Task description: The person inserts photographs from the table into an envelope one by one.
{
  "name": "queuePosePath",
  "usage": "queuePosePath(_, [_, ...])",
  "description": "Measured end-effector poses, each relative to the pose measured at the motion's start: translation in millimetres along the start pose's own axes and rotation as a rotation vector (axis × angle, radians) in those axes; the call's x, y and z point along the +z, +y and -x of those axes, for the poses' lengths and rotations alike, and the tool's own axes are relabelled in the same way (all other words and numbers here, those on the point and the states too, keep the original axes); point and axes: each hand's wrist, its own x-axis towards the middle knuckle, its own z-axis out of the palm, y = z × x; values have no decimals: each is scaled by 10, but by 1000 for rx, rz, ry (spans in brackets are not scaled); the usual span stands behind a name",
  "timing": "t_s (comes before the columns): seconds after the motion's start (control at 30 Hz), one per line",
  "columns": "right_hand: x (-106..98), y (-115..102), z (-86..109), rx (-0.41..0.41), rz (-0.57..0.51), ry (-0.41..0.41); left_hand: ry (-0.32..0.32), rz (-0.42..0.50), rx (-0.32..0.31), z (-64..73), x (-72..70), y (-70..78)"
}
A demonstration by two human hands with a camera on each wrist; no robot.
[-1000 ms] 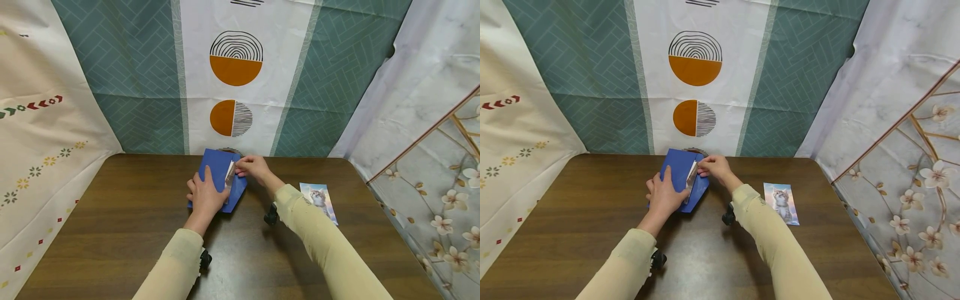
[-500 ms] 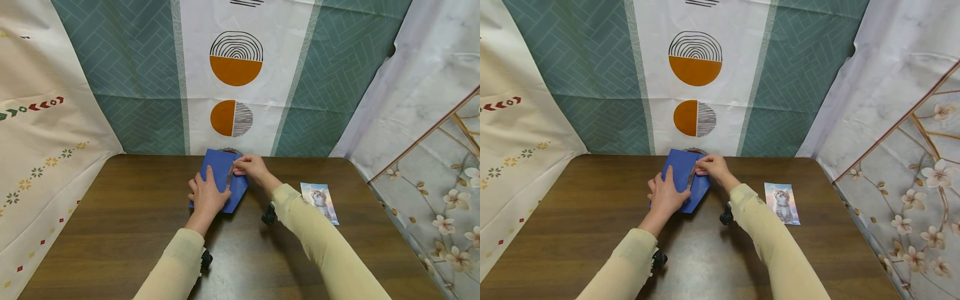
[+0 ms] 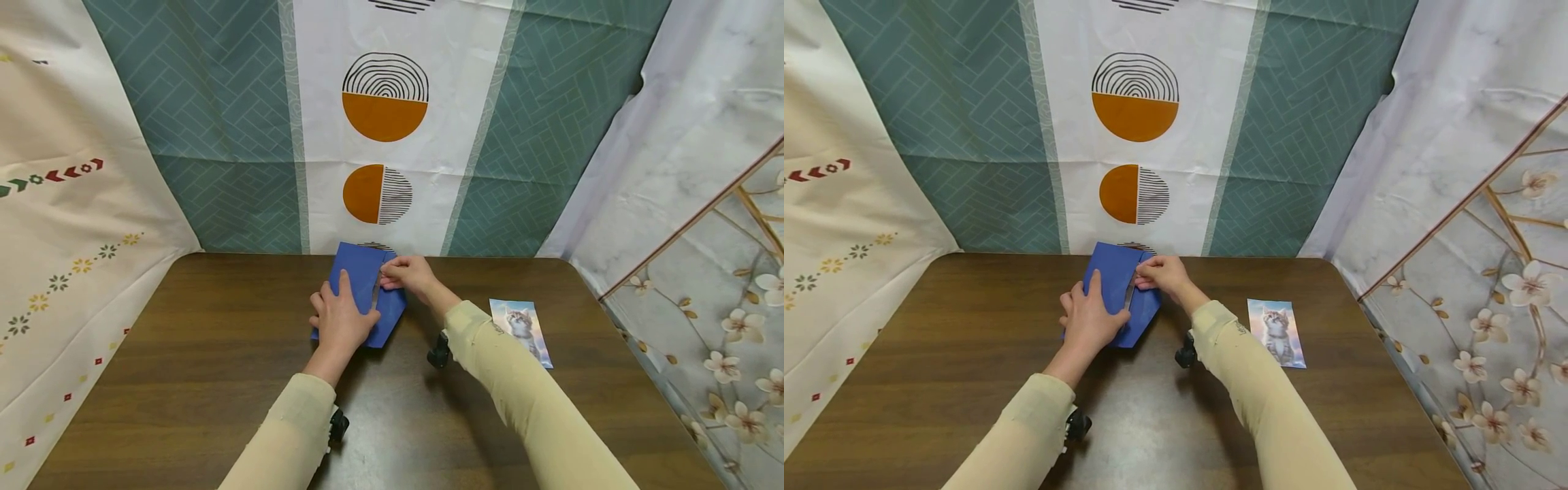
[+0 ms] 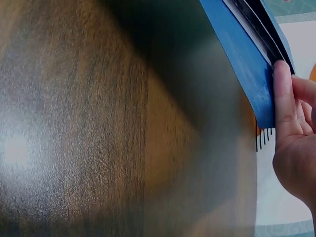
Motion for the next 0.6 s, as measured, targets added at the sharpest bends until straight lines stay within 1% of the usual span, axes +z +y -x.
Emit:
queuePosePath(0.17, [3,-19,18,7,-42,-12,0,13,-10,3,-6,1])
queuePosePath(0.4, [-24,-14,51,19,-26,-67,5,19,-6,-7,9,6])
queuePosePath(0.5, [-16,0,54,10,-34,-65,4,24,-2,-8,16,13])
queuePosePath(0.6, [9,14,56,3,-49,-57,-3,33,-16,-10,17,14])
